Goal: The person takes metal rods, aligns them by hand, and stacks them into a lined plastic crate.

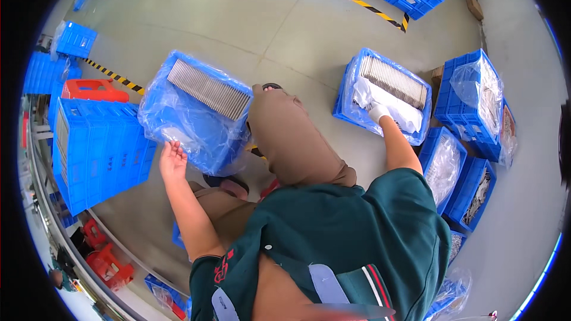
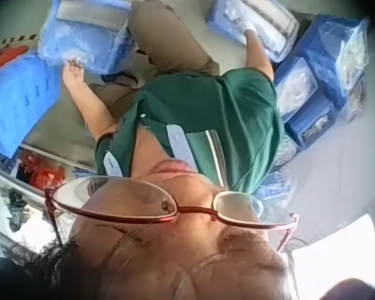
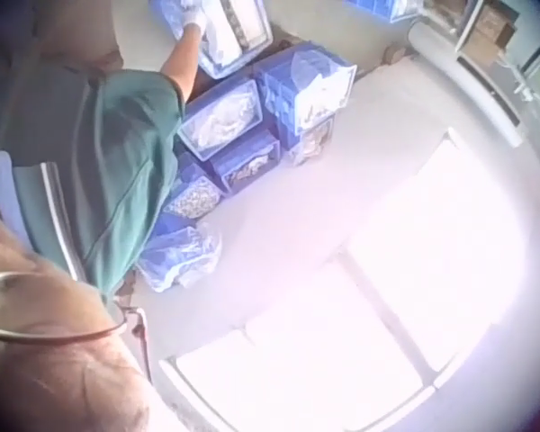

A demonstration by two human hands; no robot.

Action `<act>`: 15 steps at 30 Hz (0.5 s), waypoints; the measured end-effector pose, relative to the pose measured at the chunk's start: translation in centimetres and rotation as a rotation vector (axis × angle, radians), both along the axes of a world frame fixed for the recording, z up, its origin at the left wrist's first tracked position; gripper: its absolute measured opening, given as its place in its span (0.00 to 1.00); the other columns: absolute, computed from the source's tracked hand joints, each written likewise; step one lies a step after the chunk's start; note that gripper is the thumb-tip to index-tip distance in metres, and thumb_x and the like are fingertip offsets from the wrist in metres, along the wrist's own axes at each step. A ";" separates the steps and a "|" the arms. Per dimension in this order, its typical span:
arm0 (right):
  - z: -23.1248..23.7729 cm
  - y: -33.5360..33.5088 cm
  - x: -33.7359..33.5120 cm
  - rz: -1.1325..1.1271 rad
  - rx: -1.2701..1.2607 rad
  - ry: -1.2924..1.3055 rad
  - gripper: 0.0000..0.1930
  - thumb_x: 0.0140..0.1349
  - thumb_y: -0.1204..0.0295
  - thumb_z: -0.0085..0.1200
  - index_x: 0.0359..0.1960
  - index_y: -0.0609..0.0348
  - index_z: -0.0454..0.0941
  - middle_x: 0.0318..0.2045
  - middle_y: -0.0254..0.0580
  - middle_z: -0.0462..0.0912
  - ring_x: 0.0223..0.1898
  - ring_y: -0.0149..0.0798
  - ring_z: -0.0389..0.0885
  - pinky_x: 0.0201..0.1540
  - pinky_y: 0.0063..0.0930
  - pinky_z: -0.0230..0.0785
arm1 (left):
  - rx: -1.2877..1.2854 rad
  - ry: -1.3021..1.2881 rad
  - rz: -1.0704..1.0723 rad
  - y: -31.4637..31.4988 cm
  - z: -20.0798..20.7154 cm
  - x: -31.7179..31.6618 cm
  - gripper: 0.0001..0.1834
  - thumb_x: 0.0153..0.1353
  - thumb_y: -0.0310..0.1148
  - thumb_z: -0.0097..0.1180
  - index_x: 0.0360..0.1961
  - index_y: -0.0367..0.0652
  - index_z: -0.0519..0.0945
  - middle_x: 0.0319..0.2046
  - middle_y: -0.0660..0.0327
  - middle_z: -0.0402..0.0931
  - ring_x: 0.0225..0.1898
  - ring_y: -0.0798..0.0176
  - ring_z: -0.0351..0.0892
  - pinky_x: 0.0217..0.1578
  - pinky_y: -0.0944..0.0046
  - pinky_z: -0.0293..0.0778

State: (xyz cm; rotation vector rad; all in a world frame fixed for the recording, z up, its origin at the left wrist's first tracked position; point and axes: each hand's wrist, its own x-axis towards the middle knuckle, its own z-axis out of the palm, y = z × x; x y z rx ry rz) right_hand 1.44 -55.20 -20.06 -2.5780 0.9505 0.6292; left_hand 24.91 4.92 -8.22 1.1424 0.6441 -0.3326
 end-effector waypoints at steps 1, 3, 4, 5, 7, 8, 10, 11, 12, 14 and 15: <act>0.2 0.1 -0.3 0.005 -0.032 -0.090 0.16 0.51 0.70 0.44 0.43 0.57 0.73 0.43 0.56 0.74 0.47 0.52 0.71 0.50 0.38 0.62 | 0.008 0.020 0.000 0.3 -0.2 -0.4 0.11 0.58 0.42 0.50 0.30 0.47 0.73 0.29 0.66 0.73 0.27 0.71 0.67 0.27 0.69 0.64; 1.2 -0.5 -0.3 0.004 -0.066 -0.179 0.18 0.48 0.73 0.47 0.44 0.56 0.72 0.45 0.55 0.73 0.49 0.52 0.70 0.51 0.37 0.61 | 0.017 0.042 -0.005 0.2 -0.9 -0.3 0.11 0.58 0.43 0.50 0.30 0.46 0.73 0.30 0.66 0.73 0.27 0.71 0.67 0.26 0.69 0.64; 3.5 0.6 1.3 0.007 -0.077 -0.120 0.20 0.46 0.74 0.49 0.45 0.56 0.72 0.45 0.55 0.73 0.50 0.51 0.69 0.52 0.37 0.61 | 0.046 0.042 0.016 0.9 -0.6 -0.7 0.11 0.58 0.43 0.50 0.30 0.46 0.73 0.30 0.66 0.73 0.27 0.71 0.67 0.26 0.69 0.64; 4.9 0.7 2.0 0.001 -0.102 -0.060 0.22 0.44 0.75 0.50 0.46 0.57 0.71 0.46 0.55 0.72 0.51 0.50 0.68 0.52 0.36 0.61 | 0.063 0.042 0.027 1.1 -0.5 -0.9 0.11 0.58 0.43 0.50 0.30 0.46 0.73 0.30 0.66 0.73 0.27 0.71 0.67 0.26 0.69 0.64; 5.9 -2.2 1.7 0.067 -0.273 -0.203 0.23 0.43 0.70 0.53 0.46 0.57 0.72 0.46 0.52 0.73 0.49 0.50 0.70 0.53 0.36 0.61 | 0.068 0.058 0.022 0.5 -0.7 -0.8 0.11 0.58 0.43 0.50 0.30 0.46 0.72 0.30 0.66 0.73 0.27 0.71 0.67 0.26 0.69 0.64; 7.1 -2.1 2.6 0.071 -0.262 -0.202 0.23 0.43 0.70 0.53 0.46 0.57 0.72 0.46 0.52 0.73 0.49 0.50 0.70 0.53 0.36 0.61 | 0.084 0.066 0.040 0.8 -0.7 -0.7 0.11 0.59 0.43 0.49 0.30 0.47 0.72 0.29 0.67 0.73 0.26 0.71 0.67 0.26 0.69 0.64; 9.4 -2.1 4.3 -0.092 -0.260 -0.061 0.23 0.44 0.67 0.52 0.47 0.56 0.72 0.47 0.51 0.73 0.49 0.50 0.70 0.53 0.36 0.61 | 0.094 0.078 0.044 1.0 -1.0 -0.6 0.11 0.59 0.43 0.49 0.30 0.47 0.72 0.29 0.67 0.73 0.27 0.71 0.67 0.26 0.69 0.64; 7.6 -3.4 4.3 -0.120 -0.203 -0.067 0.24 0.45 0.64 0.52 0.47 0.56 0.72 0.46 0.52 0.73 0.49 0.50 0.70 0.53 0.36 0.61 | 0.097 0.087 0.047 1.0 -1.2 -0.5 0.11 0.59 0.43 0.49 0.30 0.47 0.73 0.29 0.67 0.73 0.27 0.71 0.67 0.26 0.69 0.64; 6.7 -3.2 4.3 -0.118 -0.198 -0.072 0.24 0.45 0.64 0.52 0.47 0.56 0.72 0.46 0.52 0.73 0.49 0.50 0.70 0.53 0.36 0.61 | 0.102 0.081 0.050 1.1 -1.1 -0.5 0.11 0.59 0.43 0.49 0.30 0.47 0.73 0.29 0.67 0.73 0.27 0.71 0.67 0.26 0.69 0.64; 4.6 -0.9 6.4 -0.007 -0.106 -0.037 0.24 0.46 0.63 0.52 0.47 0.56 0.72 0.46 0.53 0.73 0.50 0.51 0.69 0.53 0.36 0.61 | 0.144 0.070 0.069 2.4 0.0 -1.1 0.11 0.59 0.43 0.49 0.29 0.47 0.73 0.28 0.67 0.73 0.27 0.71 0.68 0.26 0.69 0.64; 0.7 -1.9 6.4 0.125 -0.166 -0.067 0.24 0.47 0.61 0.51 0.47 0.57 0.72 0.46 0.54 0.73 0.50 0.51 0.69 0.52 0.36 0.61 | 0.142 0.058 0.074 1.9 0.0 -1.0 0.11 0.59 0.43 0.49 0.29 0.47 0.73 0.28 0.67 0.73 0.27 0.71 0.68 0.26 0.69 0.64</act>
